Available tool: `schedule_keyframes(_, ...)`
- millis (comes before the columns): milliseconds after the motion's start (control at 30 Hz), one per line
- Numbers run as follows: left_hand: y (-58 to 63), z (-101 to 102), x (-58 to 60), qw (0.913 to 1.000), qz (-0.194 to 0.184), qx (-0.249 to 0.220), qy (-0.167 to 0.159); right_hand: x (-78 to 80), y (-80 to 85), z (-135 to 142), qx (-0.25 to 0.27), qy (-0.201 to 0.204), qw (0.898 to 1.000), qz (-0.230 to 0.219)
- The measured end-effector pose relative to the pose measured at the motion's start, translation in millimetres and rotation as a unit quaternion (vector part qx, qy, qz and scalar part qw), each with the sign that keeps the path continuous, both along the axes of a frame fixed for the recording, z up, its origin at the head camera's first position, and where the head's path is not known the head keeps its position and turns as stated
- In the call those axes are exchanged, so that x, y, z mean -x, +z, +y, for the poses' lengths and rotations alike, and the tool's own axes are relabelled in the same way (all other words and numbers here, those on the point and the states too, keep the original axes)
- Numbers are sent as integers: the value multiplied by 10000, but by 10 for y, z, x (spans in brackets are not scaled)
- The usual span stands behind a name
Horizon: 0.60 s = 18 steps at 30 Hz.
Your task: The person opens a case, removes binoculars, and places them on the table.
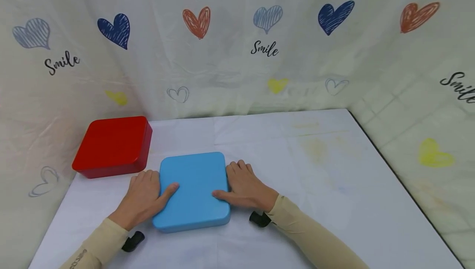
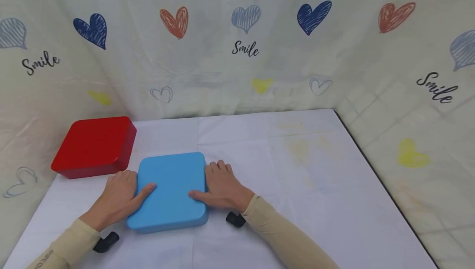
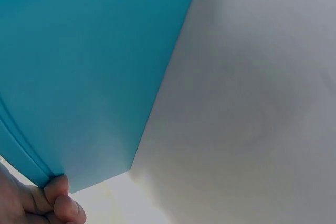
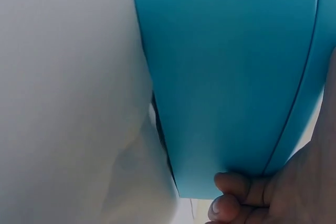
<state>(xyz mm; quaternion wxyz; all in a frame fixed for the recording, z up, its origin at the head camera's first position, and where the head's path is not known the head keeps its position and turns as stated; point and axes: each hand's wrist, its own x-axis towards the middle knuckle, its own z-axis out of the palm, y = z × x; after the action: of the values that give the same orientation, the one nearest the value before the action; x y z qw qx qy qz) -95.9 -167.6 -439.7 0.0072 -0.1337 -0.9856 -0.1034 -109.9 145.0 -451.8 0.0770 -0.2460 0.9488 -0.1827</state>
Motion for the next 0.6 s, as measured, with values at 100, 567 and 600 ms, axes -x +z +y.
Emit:
schedule_keyframes(100,11,56,2,10000,-37,-62,-17,8,16,52,47,-53,9999,-110)
schedule_keyframes(567,28,360,24,9996,-3,-254,-111,42,97,331,-105,-284,9989,-356)
schedule_keyframes(600,27,388,34,9996,6,-263,-130,41,102,357,-124,-306,9988,-361)
